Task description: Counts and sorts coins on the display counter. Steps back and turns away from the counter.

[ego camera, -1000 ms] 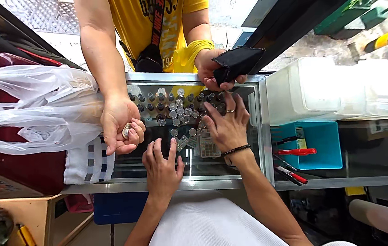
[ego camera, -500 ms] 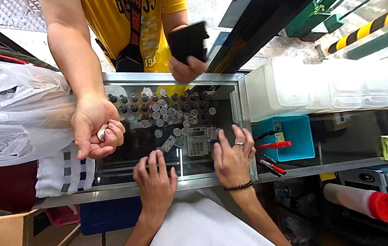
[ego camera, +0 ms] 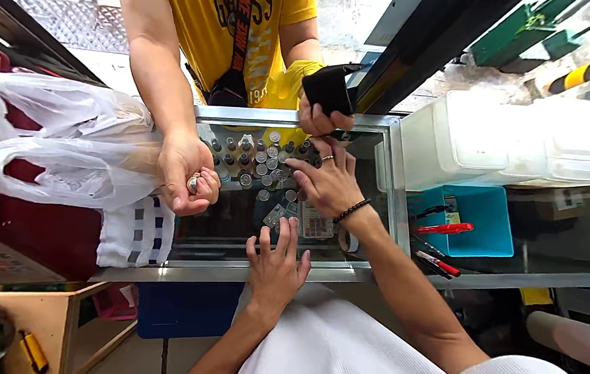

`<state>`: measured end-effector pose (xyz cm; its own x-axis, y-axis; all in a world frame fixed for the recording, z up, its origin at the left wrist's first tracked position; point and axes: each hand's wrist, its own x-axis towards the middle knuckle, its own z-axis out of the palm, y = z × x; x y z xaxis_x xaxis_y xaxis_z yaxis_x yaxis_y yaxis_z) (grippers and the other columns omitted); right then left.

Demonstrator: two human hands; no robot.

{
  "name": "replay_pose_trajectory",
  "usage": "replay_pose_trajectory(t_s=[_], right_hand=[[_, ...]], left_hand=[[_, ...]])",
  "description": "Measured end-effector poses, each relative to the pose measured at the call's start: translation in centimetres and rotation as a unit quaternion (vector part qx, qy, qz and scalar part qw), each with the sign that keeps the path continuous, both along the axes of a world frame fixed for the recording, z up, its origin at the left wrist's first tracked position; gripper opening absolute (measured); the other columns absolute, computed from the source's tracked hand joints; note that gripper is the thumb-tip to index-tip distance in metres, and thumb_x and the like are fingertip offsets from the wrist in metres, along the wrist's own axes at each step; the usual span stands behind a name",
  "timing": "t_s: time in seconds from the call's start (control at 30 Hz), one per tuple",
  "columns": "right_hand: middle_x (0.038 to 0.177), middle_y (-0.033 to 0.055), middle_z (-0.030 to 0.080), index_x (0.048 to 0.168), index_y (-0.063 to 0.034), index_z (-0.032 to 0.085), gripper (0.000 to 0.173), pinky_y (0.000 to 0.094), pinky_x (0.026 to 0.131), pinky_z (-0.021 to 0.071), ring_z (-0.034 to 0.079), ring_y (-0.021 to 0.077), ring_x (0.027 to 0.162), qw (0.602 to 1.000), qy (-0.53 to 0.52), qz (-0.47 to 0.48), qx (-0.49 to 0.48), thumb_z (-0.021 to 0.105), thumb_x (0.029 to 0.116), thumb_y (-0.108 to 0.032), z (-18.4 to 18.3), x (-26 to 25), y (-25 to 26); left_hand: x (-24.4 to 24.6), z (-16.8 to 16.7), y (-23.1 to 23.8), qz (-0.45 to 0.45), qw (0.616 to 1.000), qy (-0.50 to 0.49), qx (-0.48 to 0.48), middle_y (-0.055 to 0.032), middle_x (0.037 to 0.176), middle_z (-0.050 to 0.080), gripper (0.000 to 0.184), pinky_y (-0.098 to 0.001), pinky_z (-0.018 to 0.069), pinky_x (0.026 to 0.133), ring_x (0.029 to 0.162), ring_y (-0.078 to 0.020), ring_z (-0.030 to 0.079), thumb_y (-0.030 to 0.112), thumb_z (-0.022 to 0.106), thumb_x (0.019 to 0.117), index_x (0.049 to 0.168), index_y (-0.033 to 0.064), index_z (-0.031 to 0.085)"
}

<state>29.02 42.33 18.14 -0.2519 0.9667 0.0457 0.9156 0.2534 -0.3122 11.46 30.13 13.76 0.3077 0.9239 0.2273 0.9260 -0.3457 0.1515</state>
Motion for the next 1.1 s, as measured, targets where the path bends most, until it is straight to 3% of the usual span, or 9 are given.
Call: replay_pose_trajectory(t_s=[0.1, 0.17, 0.3, 0.47, 0.7, 0.8, 0.9, 1.0, 1.1], right_hand=[[0.167, 0.0103, 0.031, 0.146, -0.0349, 0.057, 0.045, 0.0705, 0.111, 0.0267, 0.022, 0.0457, 0.152, 1.000, 0.014, -0.009, -0.002, 0.031, 0.1111, -0.044, 0.0, 1.3, 0.5], [0.165, 0.0139, 0.031, 0.143, -0.0362, 0.059, 0.045, 0.0697, 0.110, 0.0279, 0.023, 0.0458, 0.152, 0.999, 0.037, -0.026, -0.009, 0.029, 0.1108, -0.046, -0.1, 1.7, 0.4], [0.164, 0.0144, 0.033, 0.142, -0.0364, 0.059, 0.048, 0.0685, 0.110, 0.0276, 0.022, 0.0449, 0.152, 0.998, 0.064, -0.021, -0.019, 0.024, 0.1108, -0.047, 0.4, 1.1, 0.7], [0.161, 0.0105, 0.041, 0.135, -0.0485, 0.064, 0.049, 0.0633, 0.115, 0.0238, 0.025, 0.0402, 0.152, 0.999, 0.025, 0.002, -0.030, 0.023, 0.1087, -0.053, -0.5, 2.5, 4.0], [0.161, 0.0139, 0.039, 0.143, -0.0284, 0.061, 0.052, 0.0709, 0.107, 0.0325, 0.029, 0.0457, 0.148, 0.984, -0.034, -0.175, 0.007, 0.022, 0.1104, -0.039, 0.2, 7.6, -2.0], [0.156, 0.0187, 0.044, 0.138, -0.0230, 0.067, 0.053, 0.0712, 0.107, 0.0329, 0.032, 0.0483, 0.146, 0.974, -0.066, -0.215, 0.017, 0.026, 0.1091, -0.041, 0.3, 6.0, -6.2], [0.154, 0.0220, 0.046, 0.136, -0.0247, 0.068, 0.053, 0.0712, 0.108, 0.0342, 0.034, 0.0502, 0.145, 0.982, -0.061, -0.177, 0.018, 0.027, 0.1085, -0.046, 0.1, 1.5, -10.8], [0.153, 0.0153, 0.052, 0.133, -0.0320, 0.070, 0.048, 0.0664, 0.109, 0.0335, 0.037, 0.0461, 0.145, 0.991, -0.024, -0.129, 0.016, 0.033, 0.1075, -0.048, -0.3, -2.3, -13.3], [0.149, 0.0090, 0.056, 0.126, -0.0326, 0.073, 0.045, 0.0642, 0.110, 0.0326, 0.039, 0.0420, 0.144, 0.994, 0.000, -0.109, 0.029, 0.034, 0.1079, -0.047, 0.0, -3.2, -12.0]], left_hand=[[0.0, 0.1, -0.2, 0.006, 1.000, -0.002, -0.006, -0.0078, 0.148, 0.057, 0.065, -0.0569, 0.0325, 0.107, 0.130, -0.0351, 0.052, 0.058, 0.037, 0.1004, 0.151, 0.0200, 0.053], [0.0, 0.0, -0.2, 0.005, 1.000, -0.006, -0.006, -0.0112, 0.141, 0.060, 0.066, -0.0568, 0.0319, 0.109, 0.127, -0.0345, 0.054, 0.060, 0.038, 0.0999, 0.150, 0.0189, 0.054], [-0.1, -0.2, -0.1, -0.001, 1.000, -0.003, 0.000, -0.0106, 0.139, 0.062, 0.067, -0.0584, 0.0309, 0.110, 0.129, -0.0330, 0.055, 0.061, 0.037, 0.0996, 0.150, 0.0197, 0.054], [-0.2, -0.3, -0.2, -0.016, 1.000, 0.002, 0.001, -0.0105, 0.141, 0.059, 0.061, -0.0601, 0.0286, 0.111, 0.133, -0.0322, 0.051, 0.057, 0.037, 0.1011, 0.150, 0.0244, 0.054], [-1.0, 0.0, -0.8, -0.011, 1.000, 0.013, -0.011, -0.0056, 0.147, 0.057, 0.059, -0.0626, 0.0247, 0.113, 0.138, -0.0268, 0.051, 0.055, 0.035, 0.1024, 0.152, 0.0277, 0.052], [-0.8, 0.3, -0.9, -0.004, 1.000, 0.013, -0.023, -0.0060, 0.150, 0.055, 0.061, -0.0675, 0.0234, 0.113, 0.143, -0.0305, 0.046, 0.058, 0.036, 0.1016, 0.153, 0.0278, 0.049], [-0.8, 0.5, -1.1, 0.001, 0.999, 0.006, -0.043, -0.0080, 0.153, 0.052, 0.062, -0.0723, 0.0235, 0.110, 0.145, -0.0395, 0.040, 0.059, 0.038, 0.1011, 0.154, 0.0287, 0.048], [-1.2, 0.5, -1.3, 0.006, 0.999, 0.002, -0.051, -0.0083, 0.155, 0.050, 0.061, -0.0735, 0.0233, 0.110, 0.145, -0.0425, 0.038, 0.059, 0.037, 0.1021, 0.154, 0.0297, 0.049], [-1.7, 0.6, -1.5, 0.005, 0.999, 0.003, -0.051, -0.0097, 0.156, 0.049, 0.060, -0.0738, 0.0238, 0.110, 0.145, -0.0429, 0.038, 0.058, 0.037, 0.1024, 0.153, 0.0283, 0.050]])
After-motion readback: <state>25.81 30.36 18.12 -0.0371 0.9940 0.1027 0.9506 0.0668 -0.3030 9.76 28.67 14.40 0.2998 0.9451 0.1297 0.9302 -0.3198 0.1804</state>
